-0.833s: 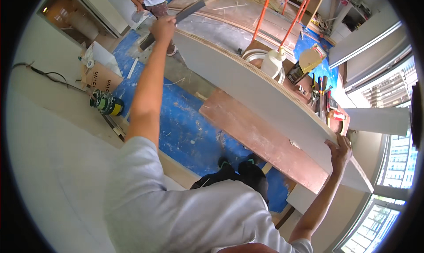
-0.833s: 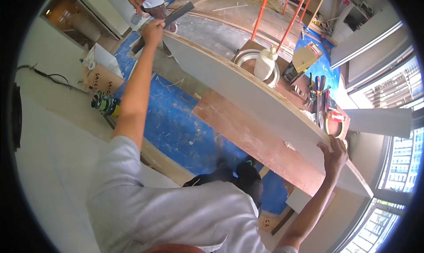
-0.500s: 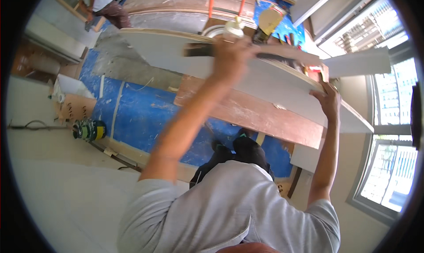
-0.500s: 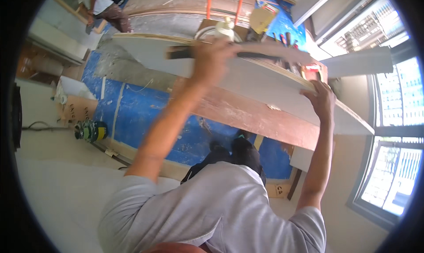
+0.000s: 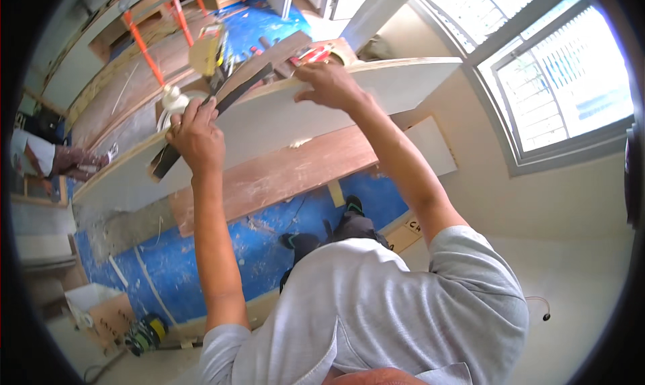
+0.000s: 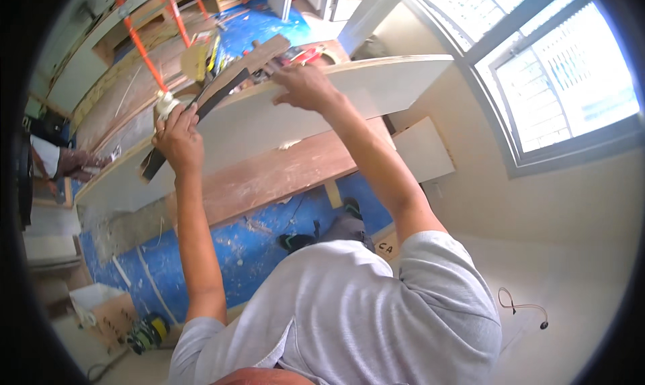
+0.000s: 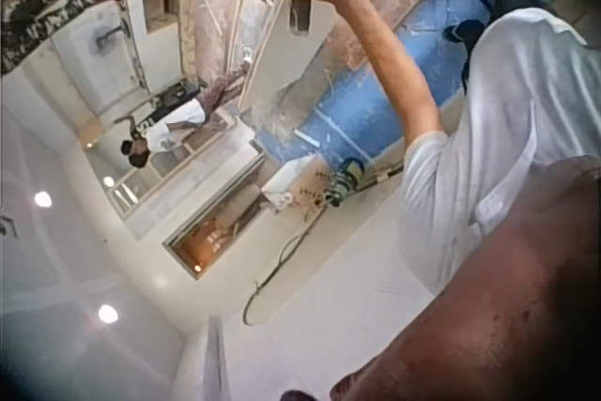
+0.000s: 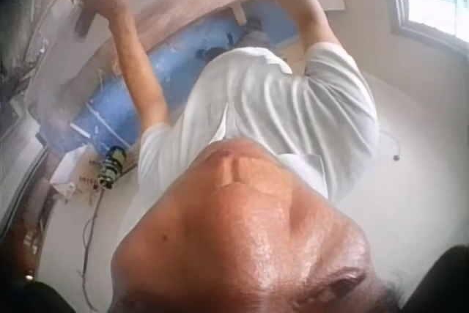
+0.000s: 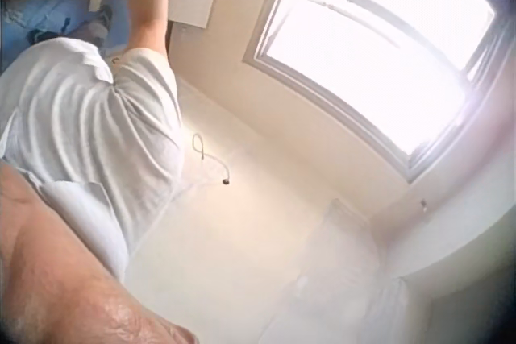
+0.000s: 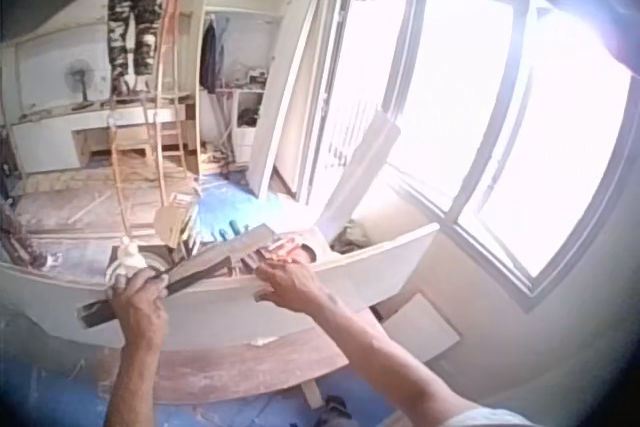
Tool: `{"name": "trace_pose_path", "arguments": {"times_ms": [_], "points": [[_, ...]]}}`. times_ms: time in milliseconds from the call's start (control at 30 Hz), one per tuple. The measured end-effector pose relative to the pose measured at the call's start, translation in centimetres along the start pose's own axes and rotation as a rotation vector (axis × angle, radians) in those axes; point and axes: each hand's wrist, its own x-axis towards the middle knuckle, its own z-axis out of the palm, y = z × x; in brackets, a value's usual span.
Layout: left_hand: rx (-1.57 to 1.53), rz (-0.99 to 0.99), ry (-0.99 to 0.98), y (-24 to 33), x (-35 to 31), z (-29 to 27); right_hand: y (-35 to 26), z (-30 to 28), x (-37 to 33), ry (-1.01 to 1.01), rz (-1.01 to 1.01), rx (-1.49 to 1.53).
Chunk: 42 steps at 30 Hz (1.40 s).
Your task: The person wipes the edges and surfaces of a white furniture panel with a cloth and a sanding block, then handles a glue bottle.
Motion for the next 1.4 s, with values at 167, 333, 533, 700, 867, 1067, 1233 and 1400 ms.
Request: {"name": "trace_pose_path", "arguments": {"times_ms": [167, 333, 533, 700, 867, 1067, 1233, 1400], "points": [[-0.229, 0.071, -0.031, -0.7, 0.0, -0.2, 11.7, -7.5, -7.8, -0.126, 0.257, -0.219], [-0.113, 0.151, -0.01, -1.4, 0.3, -0.5, 26.1, -14.1, -17.6, -0.036, 0.47, -0.334], [-0.114, 0.174, -0.037, 9.1, 2.8, 4.1, 33.7, -13.7, -20.3, 0.237, 0.391, -0.002], [-0.244, 0.171, -0.039, 32.8, 4.3, 11.6, 34.0, -12.5, -21.8, 0.57, 0.389, 0.231], [-0.177, 0.15, -0.011, 46.0, 3.5, 13.9, 36.1, -10.0, -23.9, 0.63, 0.518, 1.205], [-0.162, -0.248, -0.049, 22.9, 0.7, 7.0, 36.0, -5.2, -24.6, 0.76, 0.602, 1.345], [-0.054, -0.109, -0.049, 24.0, 5.1, 3.5, 35.4, -4.9, -25.0, 0.777, 0.501, 1.227], [0.08, 0.078, -0.114, 33.2, 1.8, 8.1, 35.1, -4.7, -26.8, 0.702, 0.433, 1.303]]}}
